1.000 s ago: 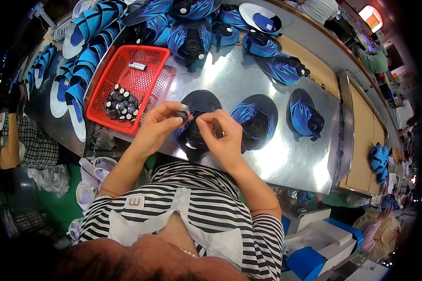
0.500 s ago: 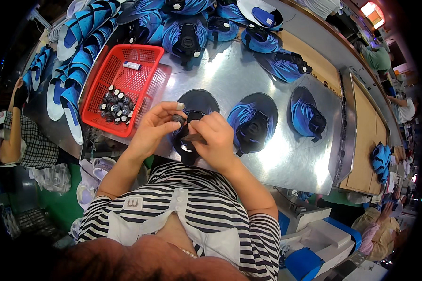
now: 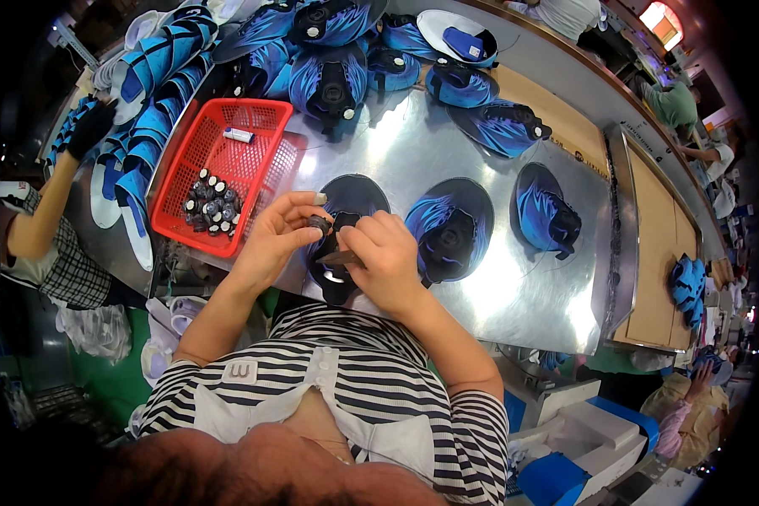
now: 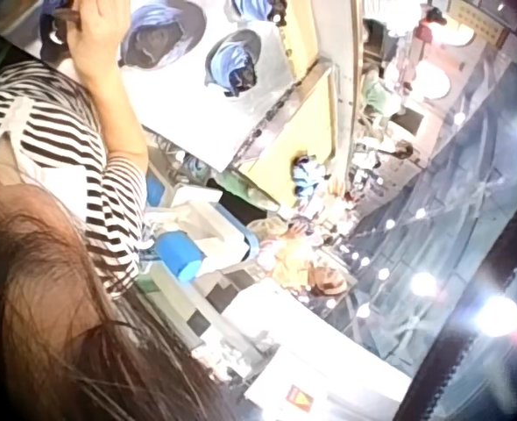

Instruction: The person assembles shoe components by hand and using a tool, attaching small circular parts to blue and black shoe uppers on a metal workbench.

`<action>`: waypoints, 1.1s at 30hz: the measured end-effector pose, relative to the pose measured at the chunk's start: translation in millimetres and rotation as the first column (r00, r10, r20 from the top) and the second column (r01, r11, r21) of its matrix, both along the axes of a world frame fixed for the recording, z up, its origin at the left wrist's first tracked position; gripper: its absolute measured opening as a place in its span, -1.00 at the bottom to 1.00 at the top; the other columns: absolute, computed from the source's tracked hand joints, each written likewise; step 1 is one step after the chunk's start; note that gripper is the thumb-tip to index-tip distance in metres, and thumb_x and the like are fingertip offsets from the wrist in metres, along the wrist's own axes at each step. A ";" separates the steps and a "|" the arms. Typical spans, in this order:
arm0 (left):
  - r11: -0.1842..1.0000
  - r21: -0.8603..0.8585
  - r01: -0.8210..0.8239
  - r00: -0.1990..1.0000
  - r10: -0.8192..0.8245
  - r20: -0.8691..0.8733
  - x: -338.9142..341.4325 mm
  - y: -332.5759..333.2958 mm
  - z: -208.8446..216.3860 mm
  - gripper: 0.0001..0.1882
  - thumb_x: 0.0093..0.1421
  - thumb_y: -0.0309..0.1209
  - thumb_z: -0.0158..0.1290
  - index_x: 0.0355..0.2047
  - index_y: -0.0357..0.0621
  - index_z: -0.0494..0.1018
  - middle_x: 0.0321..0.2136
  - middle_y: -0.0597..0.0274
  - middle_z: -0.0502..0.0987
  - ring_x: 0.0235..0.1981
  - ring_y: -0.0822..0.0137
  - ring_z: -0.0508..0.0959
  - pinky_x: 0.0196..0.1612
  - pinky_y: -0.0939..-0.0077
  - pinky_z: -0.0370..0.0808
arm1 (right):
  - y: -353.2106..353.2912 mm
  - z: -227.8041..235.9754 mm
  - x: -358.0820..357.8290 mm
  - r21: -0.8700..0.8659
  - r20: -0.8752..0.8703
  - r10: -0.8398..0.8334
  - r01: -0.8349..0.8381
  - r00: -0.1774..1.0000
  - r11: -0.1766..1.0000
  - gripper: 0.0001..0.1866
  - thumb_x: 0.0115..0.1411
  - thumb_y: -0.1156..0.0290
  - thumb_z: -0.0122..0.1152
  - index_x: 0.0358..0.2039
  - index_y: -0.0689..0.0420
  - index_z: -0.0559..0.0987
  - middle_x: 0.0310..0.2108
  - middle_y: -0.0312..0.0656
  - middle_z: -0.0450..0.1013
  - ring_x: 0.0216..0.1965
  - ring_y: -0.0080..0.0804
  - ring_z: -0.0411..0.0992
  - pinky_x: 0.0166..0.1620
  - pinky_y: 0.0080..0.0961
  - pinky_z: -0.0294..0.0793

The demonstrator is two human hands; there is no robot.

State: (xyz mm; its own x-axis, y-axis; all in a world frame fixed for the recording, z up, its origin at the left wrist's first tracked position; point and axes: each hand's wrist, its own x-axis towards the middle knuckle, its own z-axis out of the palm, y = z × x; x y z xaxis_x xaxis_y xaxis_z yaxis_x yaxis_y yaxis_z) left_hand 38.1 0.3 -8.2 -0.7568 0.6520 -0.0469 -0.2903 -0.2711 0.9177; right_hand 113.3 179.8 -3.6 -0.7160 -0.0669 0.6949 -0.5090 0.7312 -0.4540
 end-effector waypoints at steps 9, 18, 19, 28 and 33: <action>0.991 -0.077 0.107 0.994 -0.106 0.015 2.4 -6.8 4.4 -0.44 0.07 -0.68 0.09 0.11 -0.21 0.28 -0.22 0.17 0.57 -0.18 0.44 0.55 -0.03 0.57 0.43 | -2.4 -1.1 8.6 -0.510 0.401 0.235 0.002 0.885 0.860 -0.94 0.08 0.55 0.27 -0.46 0.22 0.54 -0.61 -0.36 0.35 -0.57 -0.69 0.30 -0.48 -0.68 0.24; 0.962 -0.185 0.200 0.977 -0.209 -0.029 10.4 -12.4 8.8 -0.41 0.07 -0.66 0.12 0.14 -0.23 0.26 -0.21 0.17 0.56 -0.20 0.44 0.54 -0.07 0.56 0.44 | -2.0 11.4 14.6 -0.691 0.524 0.533 -0.034 0.664 0.722 -0.69 0.03 0.59 0.30 -0.20 0.21 0.43 -0.56 -0.37 0.36 -0.51 -0.69 0.30 -0.38 -0.70 0.30; 0.972 -0.156 0.176 0.984 -0.178 -0.002 9.2 -13.9 10.9 -0.41 0.07 -0.66 0.12 0.14 -0.23 0.26 -0.21 0.16 0.56 -0.20 0.44 0.54 -0.07 0.56 0.44 | -3.7 17.2 14.6 -0.631 0.552 0.488 -0.044 0.676 0.774 -0.68 0.03 0.59 0.31 -0.19 0.20 0.43 -0.57 -0.37 0.35 -0.52 -0.69 0.29 -0.38 -0.70 0.29; 0.976 -0.157 0.153 0.956 -0.186 -0.228 13.8 -19.6 14.7 -0.40 0.07 -0.68 0.11 0.15 -0.24 0.24 -0.20 0.17 0.54 -0.13 0.41 0.51 -0.03 0.54 0.41 | -5.5 2.8 20.8 -0.728 0.448 0.534 -0.055 0.717 0.684 -0.53 0.05 0.56 0.31 -0.04 0.16 0.33 -0.48 -0.33 0.38 -0.43 -0.66 0.34 -0.32 -0.71 0.32; 0.973 -0.212 -0.095 0.756 -0.068 -0.651 19.7 -16.8 12.8 -0.46 0.03 -0.62 0.12 0.08 -0.25 0.32 -0.23 0.21 0.59 -0.08 0.40 0.48 0.02 0.47 0.37 | -5.3 9.3 14.3 -0.864 0.442 0.683 0.071 0.581 0.499 -0.56 0.06 0.56 0.27 -0.02 0.23 0.38 -0.36 -0.28 0.46 -0.32 -0.59 0.43 -0.21 -0.64 0.41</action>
